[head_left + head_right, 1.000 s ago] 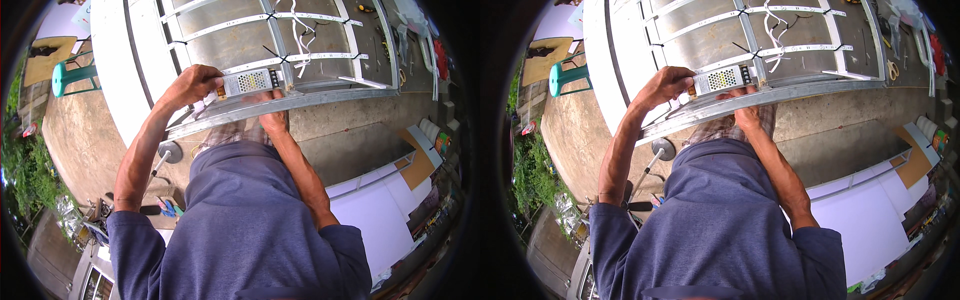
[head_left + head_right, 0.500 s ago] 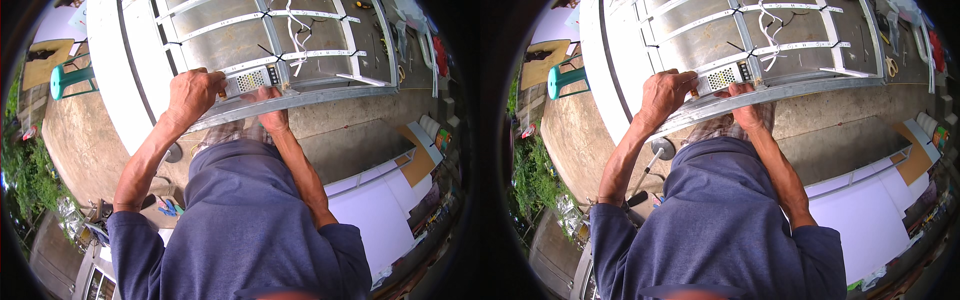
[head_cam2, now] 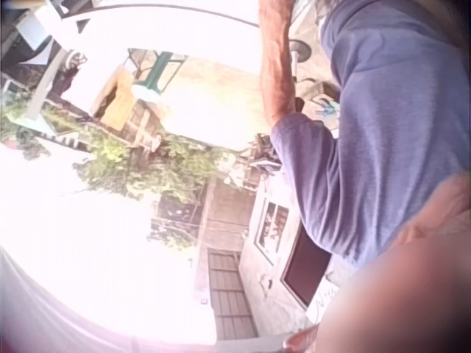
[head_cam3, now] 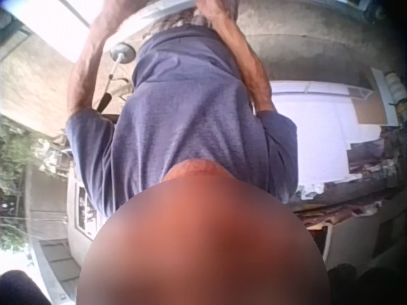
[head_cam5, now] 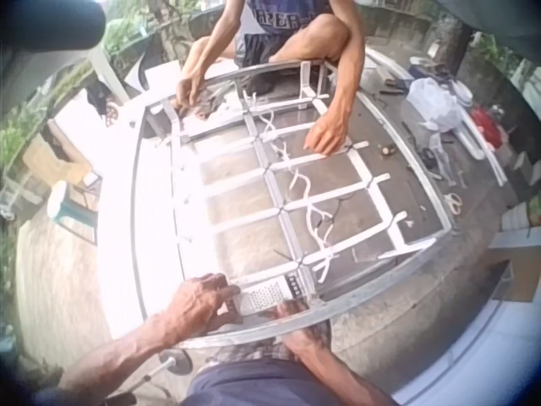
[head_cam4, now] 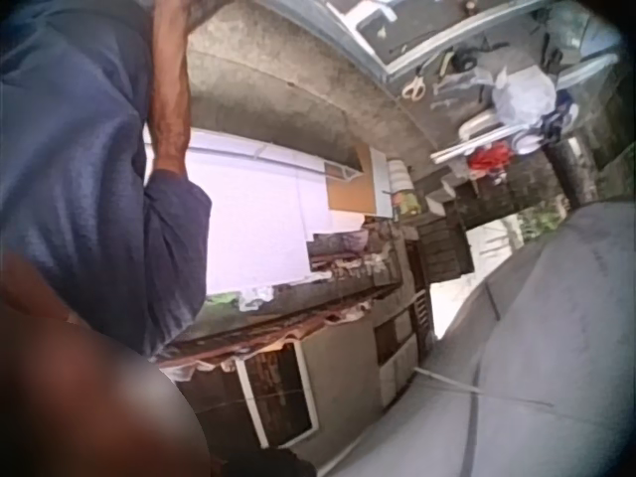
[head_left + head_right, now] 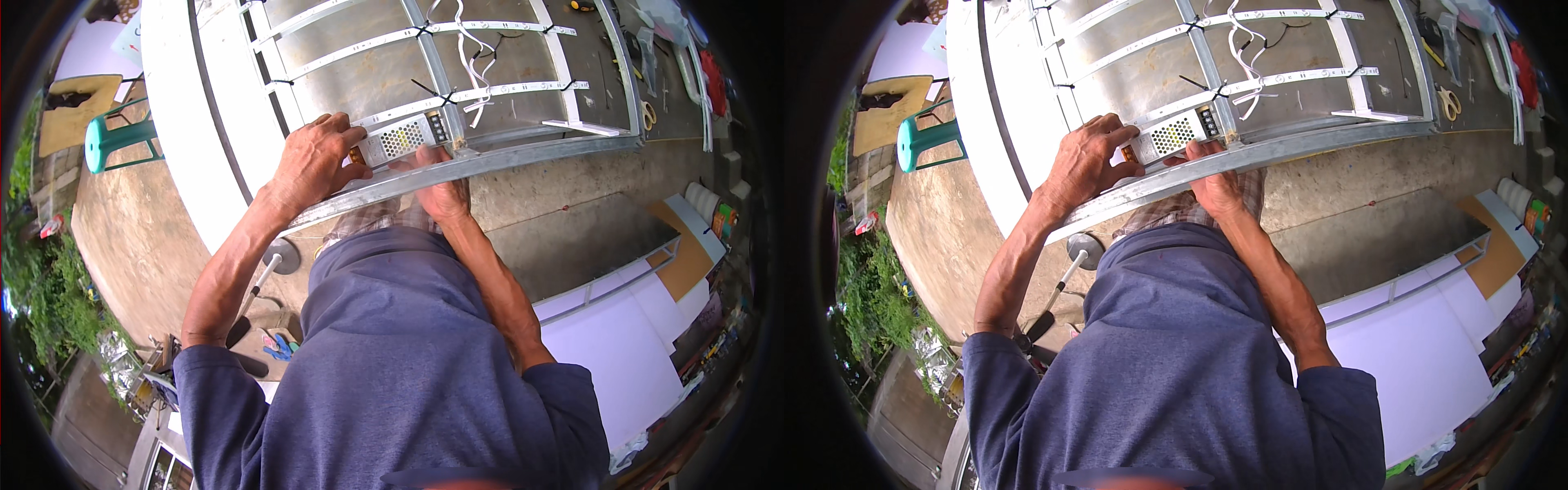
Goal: The person assembles a power supply and LED strips into a metal frame by wiring them together with electrical wire, using scissors and pliers to cut and connect the wires.
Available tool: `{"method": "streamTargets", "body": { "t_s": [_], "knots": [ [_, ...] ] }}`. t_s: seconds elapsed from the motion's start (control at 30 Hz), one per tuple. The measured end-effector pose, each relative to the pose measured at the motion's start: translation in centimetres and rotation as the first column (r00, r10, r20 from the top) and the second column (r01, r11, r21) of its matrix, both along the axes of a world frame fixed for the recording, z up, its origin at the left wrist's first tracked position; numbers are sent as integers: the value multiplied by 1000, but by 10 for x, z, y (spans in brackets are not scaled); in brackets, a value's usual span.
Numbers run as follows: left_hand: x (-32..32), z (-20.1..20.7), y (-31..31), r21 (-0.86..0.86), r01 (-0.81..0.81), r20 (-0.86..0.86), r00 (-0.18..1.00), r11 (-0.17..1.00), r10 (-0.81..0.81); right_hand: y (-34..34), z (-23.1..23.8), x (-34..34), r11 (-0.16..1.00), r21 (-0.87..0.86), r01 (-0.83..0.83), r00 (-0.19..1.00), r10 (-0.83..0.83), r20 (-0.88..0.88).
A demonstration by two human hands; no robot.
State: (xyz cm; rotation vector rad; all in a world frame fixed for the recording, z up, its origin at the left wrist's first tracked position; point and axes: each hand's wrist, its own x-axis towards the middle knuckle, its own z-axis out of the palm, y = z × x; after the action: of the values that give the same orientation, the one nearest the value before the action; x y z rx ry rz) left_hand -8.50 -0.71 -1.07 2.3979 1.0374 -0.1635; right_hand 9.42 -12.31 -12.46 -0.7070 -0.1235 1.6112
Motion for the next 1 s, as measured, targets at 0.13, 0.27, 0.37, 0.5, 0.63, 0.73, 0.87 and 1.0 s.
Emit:
{"method": "streamTargets", "body": {
  "t_s": [0.13, 0.27, 0.37, 0.5, 0.63, 0.73, 0.87, 1.0],
  "knots": [
    [4, 1, 5, -44, 31, 15, 999, 999, -30, -1, -7, 5, 999, -26, -31, 998, 30, -63],
    [1, -8, 5, -46, 55, 74, 996, 997, -52, -13, -49, 0, 997, -80, 14, 976, -31, -216],
    [0, -10, 4, -41, 53, 112, 993, 998, -48, -16, -63, 0, 998, -55, 3, 964, -17, -266],
    [1, -8, 4, -46, 50, 155, 987, 998, -43, -14, -55, 0, 998, -51, -36, 962, 21, -272],
    [2, -6, 5, -139, -71, 127, 988, 988, 89, -12, -52, -1, 998, -43, -42, 956, 28, -292],
    [2, 3, 12, -285, -107, 202, 965, 952, 169, -15, -58, 3, 1000, -7, -15, 950, 12, -313],
    [-23, -7, 14, -248, -307, 28, 946, 919, 324, -9, -25, 14, 982, 180, -50, 967, 93, -236],
    [-28, -6, 5, -325, -317, 70, 931, 891, 357, -6, 1, 15, 998, 42, -40, 971, 49, -233]
  ]
}}
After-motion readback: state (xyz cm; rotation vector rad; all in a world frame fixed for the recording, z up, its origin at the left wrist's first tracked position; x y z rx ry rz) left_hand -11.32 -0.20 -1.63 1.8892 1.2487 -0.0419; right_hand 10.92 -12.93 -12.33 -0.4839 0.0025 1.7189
